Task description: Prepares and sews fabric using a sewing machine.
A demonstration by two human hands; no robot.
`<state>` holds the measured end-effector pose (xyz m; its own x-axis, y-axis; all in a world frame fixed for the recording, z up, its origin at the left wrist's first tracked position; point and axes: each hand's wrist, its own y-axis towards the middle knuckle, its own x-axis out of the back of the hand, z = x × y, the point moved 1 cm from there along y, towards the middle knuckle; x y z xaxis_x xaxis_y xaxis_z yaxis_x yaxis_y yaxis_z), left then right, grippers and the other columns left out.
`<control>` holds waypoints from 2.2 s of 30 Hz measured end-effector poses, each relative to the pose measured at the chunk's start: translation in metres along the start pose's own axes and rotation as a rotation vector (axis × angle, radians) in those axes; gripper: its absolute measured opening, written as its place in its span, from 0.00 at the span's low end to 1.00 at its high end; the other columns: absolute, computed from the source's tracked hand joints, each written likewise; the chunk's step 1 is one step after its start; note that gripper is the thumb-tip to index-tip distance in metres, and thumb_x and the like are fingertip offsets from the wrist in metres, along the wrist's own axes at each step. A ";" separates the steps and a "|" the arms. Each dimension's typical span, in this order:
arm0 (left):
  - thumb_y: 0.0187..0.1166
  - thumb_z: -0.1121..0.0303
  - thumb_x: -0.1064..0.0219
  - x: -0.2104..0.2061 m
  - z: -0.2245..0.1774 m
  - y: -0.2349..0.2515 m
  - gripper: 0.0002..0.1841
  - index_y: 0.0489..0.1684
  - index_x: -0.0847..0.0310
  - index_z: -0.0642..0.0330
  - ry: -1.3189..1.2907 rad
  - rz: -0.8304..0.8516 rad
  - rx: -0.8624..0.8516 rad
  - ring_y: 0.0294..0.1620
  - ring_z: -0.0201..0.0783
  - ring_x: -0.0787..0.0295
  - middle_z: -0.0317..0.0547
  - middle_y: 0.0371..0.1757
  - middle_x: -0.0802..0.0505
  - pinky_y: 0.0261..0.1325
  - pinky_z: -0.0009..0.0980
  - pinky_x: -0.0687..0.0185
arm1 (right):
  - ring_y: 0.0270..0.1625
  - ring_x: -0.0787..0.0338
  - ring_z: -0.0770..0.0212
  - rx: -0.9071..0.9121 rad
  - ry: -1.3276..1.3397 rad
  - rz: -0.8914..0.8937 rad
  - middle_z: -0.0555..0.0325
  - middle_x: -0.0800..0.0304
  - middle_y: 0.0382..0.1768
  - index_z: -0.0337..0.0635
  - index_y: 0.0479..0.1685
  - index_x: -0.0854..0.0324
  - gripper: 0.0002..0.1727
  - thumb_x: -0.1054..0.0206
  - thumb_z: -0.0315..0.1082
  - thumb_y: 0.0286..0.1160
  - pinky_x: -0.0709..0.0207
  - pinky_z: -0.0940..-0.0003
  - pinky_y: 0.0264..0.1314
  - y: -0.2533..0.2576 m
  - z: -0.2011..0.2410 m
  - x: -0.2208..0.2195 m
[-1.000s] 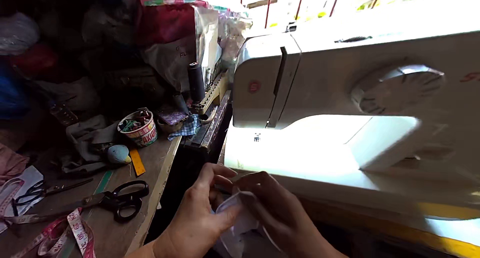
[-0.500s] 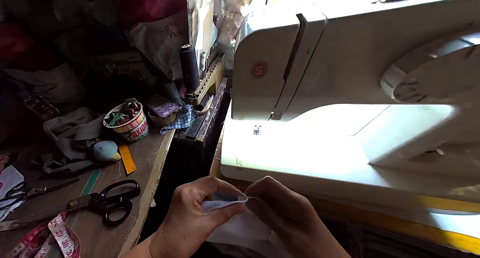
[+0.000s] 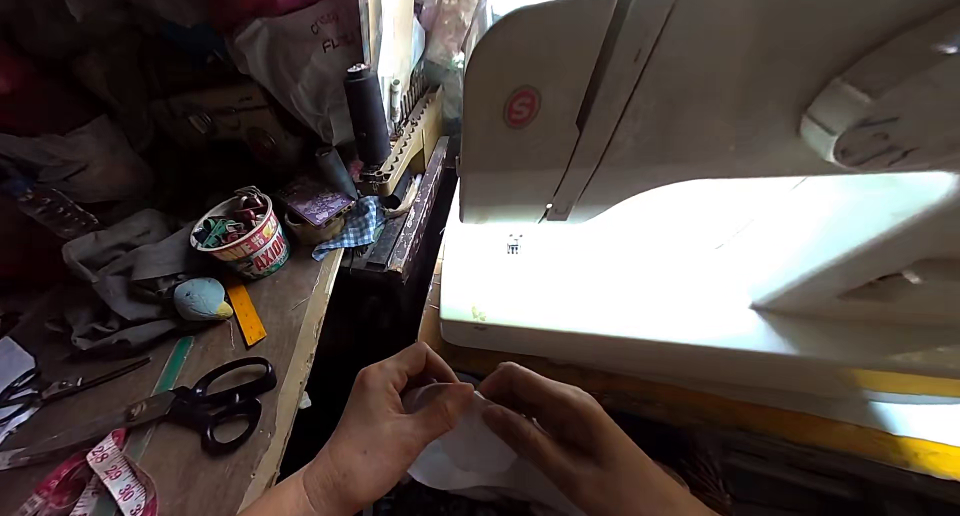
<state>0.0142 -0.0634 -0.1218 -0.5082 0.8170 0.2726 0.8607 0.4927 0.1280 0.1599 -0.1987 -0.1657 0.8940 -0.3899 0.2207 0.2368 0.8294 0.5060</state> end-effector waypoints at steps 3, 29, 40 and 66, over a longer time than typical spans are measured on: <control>0.76 0.58 0.26 -0.001 0.003 -0.002 0.09 0.37 0.14 0.52 -0.001 0.013 -0.026 0.31 0.17 0.17 0.26 0.29 0.11 0.36 0.13 0.21 | 0.36 0.18 0.83 0.009 -0.023 -0.037 0.65 0.16 0.32 0.40 0.42 0.18 0.14 0.38 0.42 0.86 0.23 0.90 0.41 -0.001 -0.002 -0.003; 0.78 0.66 0.27 -0.014 0.028 -0.009 0.05 0.40 0.10 0.57 0.481 -0.110 -0.613 0.34 0.23 0.14 0.38 0.33 0.07 0.40 0.16 0.20 | 0.34 0.21 0.80 0.159 -0.296 -0.301 0.59 0.19 0.35 0.43 0.47 0.18 0.07 0.39 0.34 0.86 0.29 0.93 0.37 -0.020 -0.008 -0.016; 0.76 0.62 0.26 -0.013 0.026 -0.009 0.11 0.47 0.08 0.60 0.293 -0.032 -0.387 0.25 0.13 0.30 0.33 0.28 0.12 0.29 0.08 0.38 | 0.40 0.15 0.81 0.037 -0.060 -0.246 0.60 0.13 0.38 0.38 0.46 0.17 0.08 0.38 0.33 0.85 0.21 0.90 0.46 -0.026 -0.011 -0.015; 0.73 0.74 0.28 -0.003 0.003 -0.004 0.05 0.32 0.18 0.53 -0.149 0.314 0.460 0.30 0.19 0.13 0.27 0.28 0.10 0.38 0.17 0.16 | 0.40 0.16 0.84 -0.223 0.265 0.068 0.67 0.14 0.36 0.40 0.46 0.18 0.17 0.35 0.47 0.83 0.22 0.87 0.46 -0.034 -0.016 -0.009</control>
<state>0.0125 -0.0665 -0.1260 -0.2579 0.9621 0.0887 0.8863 0.2721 -0.3748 0.1506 -0.2166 -0.1984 0.9713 -0.2378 0.0086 0.2246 0.9281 0.2971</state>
